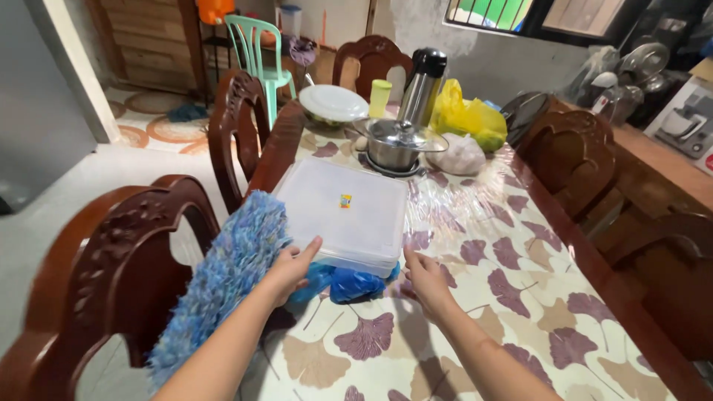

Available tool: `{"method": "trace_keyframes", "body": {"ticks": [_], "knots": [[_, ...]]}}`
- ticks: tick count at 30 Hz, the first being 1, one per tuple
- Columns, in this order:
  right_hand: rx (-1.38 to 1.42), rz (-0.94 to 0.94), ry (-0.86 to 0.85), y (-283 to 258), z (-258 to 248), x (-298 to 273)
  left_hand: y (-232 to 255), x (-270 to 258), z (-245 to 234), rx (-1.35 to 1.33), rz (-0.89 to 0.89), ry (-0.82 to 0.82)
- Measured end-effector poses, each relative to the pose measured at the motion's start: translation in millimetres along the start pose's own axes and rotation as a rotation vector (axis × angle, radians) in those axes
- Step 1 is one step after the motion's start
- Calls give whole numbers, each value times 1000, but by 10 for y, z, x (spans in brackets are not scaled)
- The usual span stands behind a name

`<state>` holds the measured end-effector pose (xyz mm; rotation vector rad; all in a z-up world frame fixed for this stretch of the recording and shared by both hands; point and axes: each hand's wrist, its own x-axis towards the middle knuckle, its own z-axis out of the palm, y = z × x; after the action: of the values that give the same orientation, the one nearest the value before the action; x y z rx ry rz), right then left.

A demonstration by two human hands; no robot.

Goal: The recorder is shown organizing several clear plastic food containers and lids, moving them between a storage shelf and a dining table.

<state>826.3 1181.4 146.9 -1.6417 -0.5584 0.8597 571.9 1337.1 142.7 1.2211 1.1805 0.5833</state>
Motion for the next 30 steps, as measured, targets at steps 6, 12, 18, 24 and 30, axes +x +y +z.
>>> {"method": "trace_keyframes", "body": {"ticks": [6,12,18,24,30], "knots": [[11,81,-6,159,156,333,-114,299,19,-296,-151,226],[-36,229,12,-189,409,74,-376,733,27,-438,-128,319],[-28,61,-101,214,267,532,-435,821,-40,-713,-124,161],[87,369,-45,-182,289,134,-458,977,-13,-782,-142,-7],[263,214,-23,-307,71,98,-380,951,157,-780,-154,-124]]}}
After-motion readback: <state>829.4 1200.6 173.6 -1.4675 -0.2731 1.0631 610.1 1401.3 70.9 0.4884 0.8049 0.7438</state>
